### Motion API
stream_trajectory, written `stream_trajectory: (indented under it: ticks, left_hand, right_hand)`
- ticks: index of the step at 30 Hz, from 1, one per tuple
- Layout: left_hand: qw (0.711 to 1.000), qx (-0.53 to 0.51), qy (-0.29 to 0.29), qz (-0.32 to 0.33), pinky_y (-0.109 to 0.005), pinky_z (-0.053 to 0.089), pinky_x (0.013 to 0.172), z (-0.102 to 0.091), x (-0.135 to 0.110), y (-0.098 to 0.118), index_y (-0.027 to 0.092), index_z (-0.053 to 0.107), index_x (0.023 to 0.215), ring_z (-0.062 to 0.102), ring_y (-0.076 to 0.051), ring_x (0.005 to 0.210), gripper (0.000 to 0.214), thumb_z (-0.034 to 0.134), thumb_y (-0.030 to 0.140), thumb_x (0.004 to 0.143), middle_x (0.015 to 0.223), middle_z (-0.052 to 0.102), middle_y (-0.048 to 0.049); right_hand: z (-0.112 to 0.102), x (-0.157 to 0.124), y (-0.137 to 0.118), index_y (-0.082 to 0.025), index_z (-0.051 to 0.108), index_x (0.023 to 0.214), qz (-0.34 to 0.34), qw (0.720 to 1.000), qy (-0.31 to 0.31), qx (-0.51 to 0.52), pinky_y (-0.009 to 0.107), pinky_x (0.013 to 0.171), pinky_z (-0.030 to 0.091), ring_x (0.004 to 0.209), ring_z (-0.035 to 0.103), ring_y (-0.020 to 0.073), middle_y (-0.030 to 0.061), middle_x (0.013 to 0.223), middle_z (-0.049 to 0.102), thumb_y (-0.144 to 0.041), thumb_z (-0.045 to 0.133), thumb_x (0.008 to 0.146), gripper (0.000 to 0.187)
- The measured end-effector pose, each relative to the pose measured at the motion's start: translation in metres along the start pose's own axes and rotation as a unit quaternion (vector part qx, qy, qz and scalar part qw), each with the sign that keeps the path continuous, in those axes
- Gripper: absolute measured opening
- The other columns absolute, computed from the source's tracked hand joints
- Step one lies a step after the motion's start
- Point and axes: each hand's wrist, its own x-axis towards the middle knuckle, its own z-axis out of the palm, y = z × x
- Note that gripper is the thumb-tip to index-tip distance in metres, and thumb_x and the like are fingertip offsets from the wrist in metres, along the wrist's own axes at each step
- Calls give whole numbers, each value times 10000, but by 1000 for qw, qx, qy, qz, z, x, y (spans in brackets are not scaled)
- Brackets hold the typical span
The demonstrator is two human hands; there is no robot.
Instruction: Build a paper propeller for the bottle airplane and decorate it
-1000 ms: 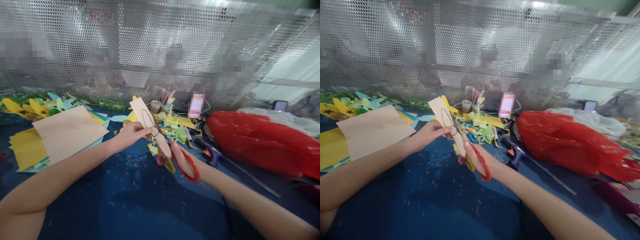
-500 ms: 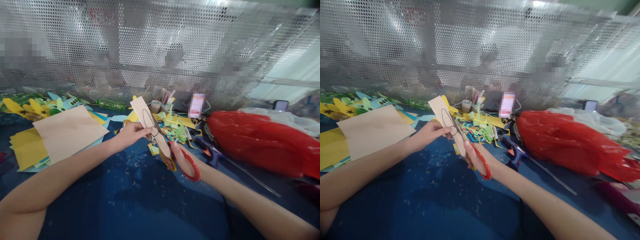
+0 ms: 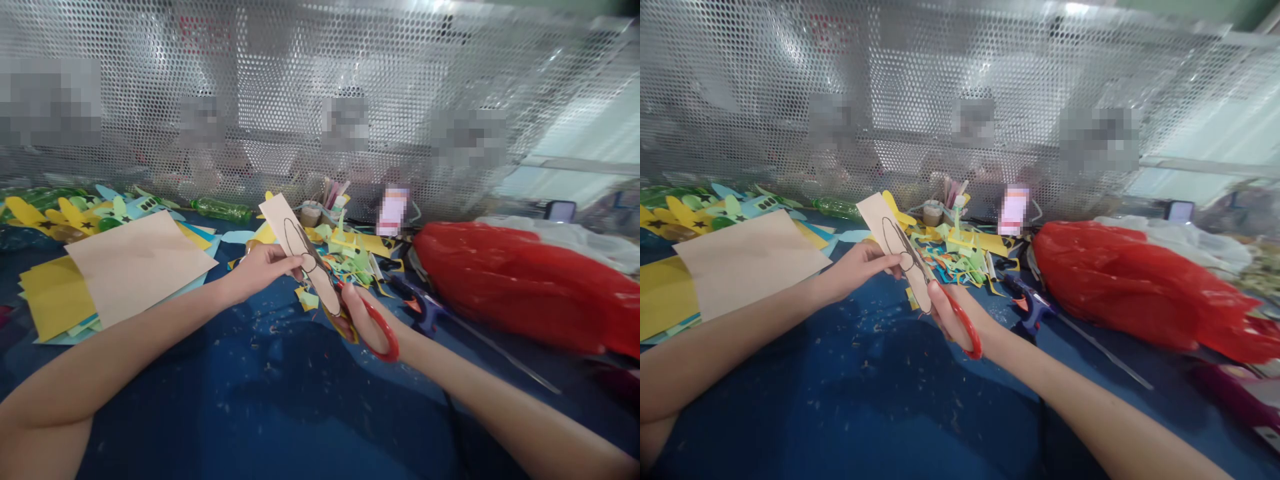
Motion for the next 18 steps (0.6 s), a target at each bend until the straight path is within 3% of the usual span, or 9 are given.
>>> stream_trajectory:
  ticks: [18]
  left_hand:
    - [1000, 6, 1, 6, -267, 505, 795, -2, 1, -3, 147, 703, 690, 655, -135, 716, 318, 563, 349, 892, 699, 721, -44]
  right_hand:
    - [-1, 2, -3, -253, 372, 475, -4, 1000, -3, -15, 297, 368, 335, 347, 390, 123, 15, 378, 395, -880, 132, 784, 740]
